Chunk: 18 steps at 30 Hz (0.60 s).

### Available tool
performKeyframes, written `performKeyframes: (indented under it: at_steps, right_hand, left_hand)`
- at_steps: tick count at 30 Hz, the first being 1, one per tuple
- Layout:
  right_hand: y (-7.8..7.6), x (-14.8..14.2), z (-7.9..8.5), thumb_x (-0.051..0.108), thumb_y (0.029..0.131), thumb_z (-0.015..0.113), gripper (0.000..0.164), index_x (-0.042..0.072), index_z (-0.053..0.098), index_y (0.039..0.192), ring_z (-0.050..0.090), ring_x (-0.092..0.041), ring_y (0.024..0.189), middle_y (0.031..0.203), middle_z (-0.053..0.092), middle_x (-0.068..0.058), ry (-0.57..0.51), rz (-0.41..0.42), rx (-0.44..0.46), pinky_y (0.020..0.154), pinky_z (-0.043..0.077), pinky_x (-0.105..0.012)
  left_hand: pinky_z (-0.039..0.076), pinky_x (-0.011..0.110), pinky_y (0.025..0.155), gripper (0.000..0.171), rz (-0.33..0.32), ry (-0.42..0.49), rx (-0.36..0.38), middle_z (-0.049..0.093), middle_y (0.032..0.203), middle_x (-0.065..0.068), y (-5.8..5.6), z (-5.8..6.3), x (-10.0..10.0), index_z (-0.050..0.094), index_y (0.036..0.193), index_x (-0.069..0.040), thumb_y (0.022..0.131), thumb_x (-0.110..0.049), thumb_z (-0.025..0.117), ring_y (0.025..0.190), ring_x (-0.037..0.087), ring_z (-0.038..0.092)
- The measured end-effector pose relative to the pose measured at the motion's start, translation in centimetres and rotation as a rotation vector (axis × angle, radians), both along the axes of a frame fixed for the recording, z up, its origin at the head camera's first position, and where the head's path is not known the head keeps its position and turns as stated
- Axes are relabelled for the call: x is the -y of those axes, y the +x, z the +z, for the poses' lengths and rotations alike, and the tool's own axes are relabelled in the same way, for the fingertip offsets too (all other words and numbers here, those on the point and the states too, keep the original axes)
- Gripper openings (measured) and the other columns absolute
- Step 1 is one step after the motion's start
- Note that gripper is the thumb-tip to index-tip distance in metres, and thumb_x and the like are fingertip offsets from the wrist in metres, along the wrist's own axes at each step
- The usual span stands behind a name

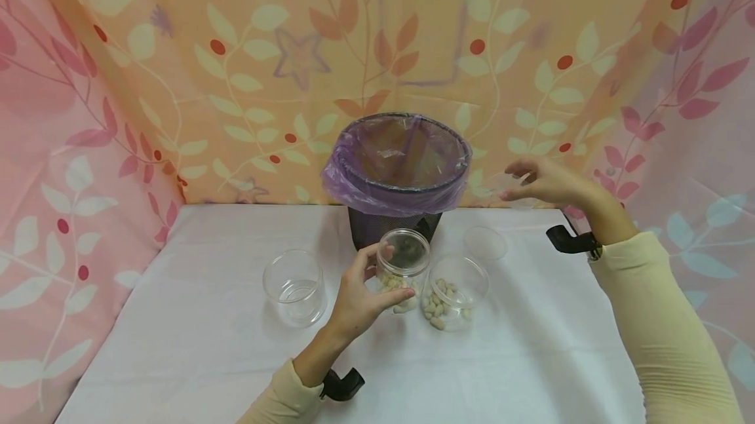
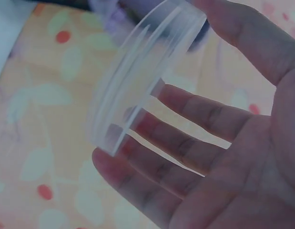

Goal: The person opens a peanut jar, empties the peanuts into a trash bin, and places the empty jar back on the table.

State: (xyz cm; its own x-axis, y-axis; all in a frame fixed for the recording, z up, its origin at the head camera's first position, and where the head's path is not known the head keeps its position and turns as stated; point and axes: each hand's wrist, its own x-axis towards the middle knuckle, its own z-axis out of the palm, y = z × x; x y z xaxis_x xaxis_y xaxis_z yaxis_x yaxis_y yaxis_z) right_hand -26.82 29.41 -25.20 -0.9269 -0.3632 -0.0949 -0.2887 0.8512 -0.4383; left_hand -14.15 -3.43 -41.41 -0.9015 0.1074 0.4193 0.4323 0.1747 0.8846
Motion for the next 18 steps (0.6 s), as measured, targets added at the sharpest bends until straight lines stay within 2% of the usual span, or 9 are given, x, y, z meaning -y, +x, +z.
performKeyframes:
  at_steps: [12, 18]
  right_hand:
    - [-2.2, -2.8, -3.5, 0.035, 0.088, 0.069, 0.067, -0.01, 0.048, 0.133, 0.049, -0.051, 0.121, 0.133, 0.05, -0.036, 0.005, -0.06, 0.034, 0.095, 0.046, -0.061]
    - [-3.1, -3.6, -5.9, 0.04, 0.089, 0.068, 0.072, -0.011, 0.045, 0.135, 0.048, -0.052, 0.119, 0.135, 0.045, -0.039, 0.01, -0.122, 0.057, 0.096, 0.044, -0.063]
  left_hand:
    - [0.048, 0.042, 0.101, 0.073, -0.015, 0.002, 0.008, 0.06, 0.131, 0.013, 0.0, 0.0, 0.0, 0.051, 0.131, -0.013, 0.069, -0.018, 0.089, 0.121, 0.02, 0.056]
    - [0.048, 0.043, 0.102, 0.072, -0.019, 0.008, 0.025, 0.061, 0.131, 0.008, 0.0, 0.0, 0.0, 0.051, 0.131, -0.013, 0.069, -0.017, 0.088, 0.122, 0.018, 0.056]
